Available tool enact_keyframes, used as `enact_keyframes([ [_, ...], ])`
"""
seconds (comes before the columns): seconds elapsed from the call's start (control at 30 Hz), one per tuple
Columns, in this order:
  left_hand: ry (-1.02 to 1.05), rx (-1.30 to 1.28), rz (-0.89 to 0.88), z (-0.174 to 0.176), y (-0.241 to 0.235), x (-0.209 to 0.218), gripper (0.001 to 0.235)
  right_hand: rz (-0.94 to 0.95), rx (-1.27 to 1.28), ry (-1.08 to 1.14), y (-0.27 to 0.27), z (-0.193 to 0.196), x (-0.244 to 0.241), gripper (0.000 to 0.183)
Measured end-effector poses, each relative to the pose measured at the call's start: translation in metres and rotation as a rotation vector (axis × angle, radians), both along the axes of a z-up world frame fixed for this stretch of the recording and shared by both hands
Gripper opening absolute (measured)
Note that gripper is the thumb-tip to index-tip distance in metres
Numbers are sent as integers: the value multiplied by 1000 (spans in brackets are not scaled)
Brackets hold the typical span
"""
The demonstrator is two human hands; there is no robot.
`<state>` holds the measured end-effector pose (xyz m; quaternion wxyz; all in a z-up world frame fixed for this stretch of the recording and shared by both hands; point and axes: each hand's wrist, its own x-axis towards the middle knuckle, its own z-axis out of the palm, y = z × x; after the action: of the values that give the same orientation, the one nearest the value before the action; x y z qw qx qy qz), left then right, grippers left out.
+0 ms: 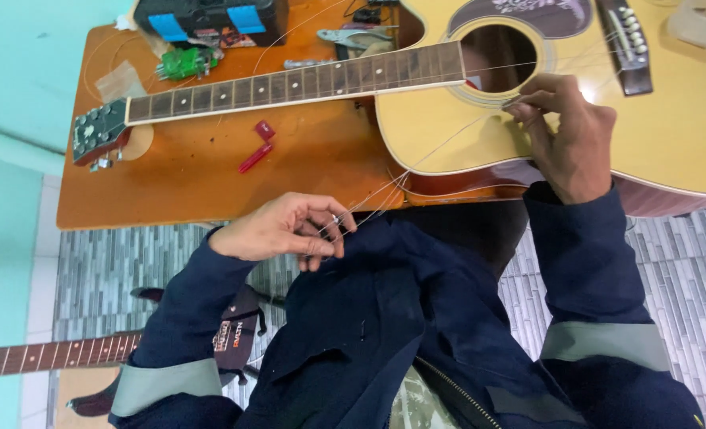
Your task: The person threads a new guitar string through the bridge of an acoustic guitar and winds it onto the tuning peg at the headstock. They use a red string winder tool to tighten the string.
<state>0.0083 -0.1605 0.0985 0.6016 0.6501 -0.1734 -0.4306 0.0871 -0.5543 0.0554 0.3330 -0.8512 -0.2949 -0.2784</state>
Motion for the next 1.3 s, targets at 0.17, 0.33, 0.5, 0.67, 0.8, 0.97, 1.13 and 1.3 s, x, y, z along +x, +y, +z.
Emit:
enact_keyframes([
  [0.17, -104, 120, 59, 0, 0, -12, 36, -11, -40, -36, -7, -8, 1, 29],
  [0.33, -313, 273, 92, 1, -7, -23, 44, -100, -8, -18, -10, -13, -6, 35],
  [0.5, -686, 525, 177, -6, -4, -39, 41, -218, -82, -150, -21, -32, 5, 50],
  [0.67, -770, 350, 340, -8, -11, -58, 25, -108, -179, -86, -34, -16, -1, 19],
  [0.8, -953, 400, 395, -25, -4, -79, 5, -12, -184, 35, -47, -2, -7, 12],
  [0.97, -1048, 395, 519, -16, -13, -92, 18, -14, -202, 129, -52, -1, -8, 12],
  [1.13, -1078, 433, 529, -14, -14, -90, 18, -19, -152, 103, -55, -12, -6, 17],
  [1.3, -1076, 394, 519, -18, -13, -90, 17, -49, -123, 55, -55, -14, -4, 23],
])
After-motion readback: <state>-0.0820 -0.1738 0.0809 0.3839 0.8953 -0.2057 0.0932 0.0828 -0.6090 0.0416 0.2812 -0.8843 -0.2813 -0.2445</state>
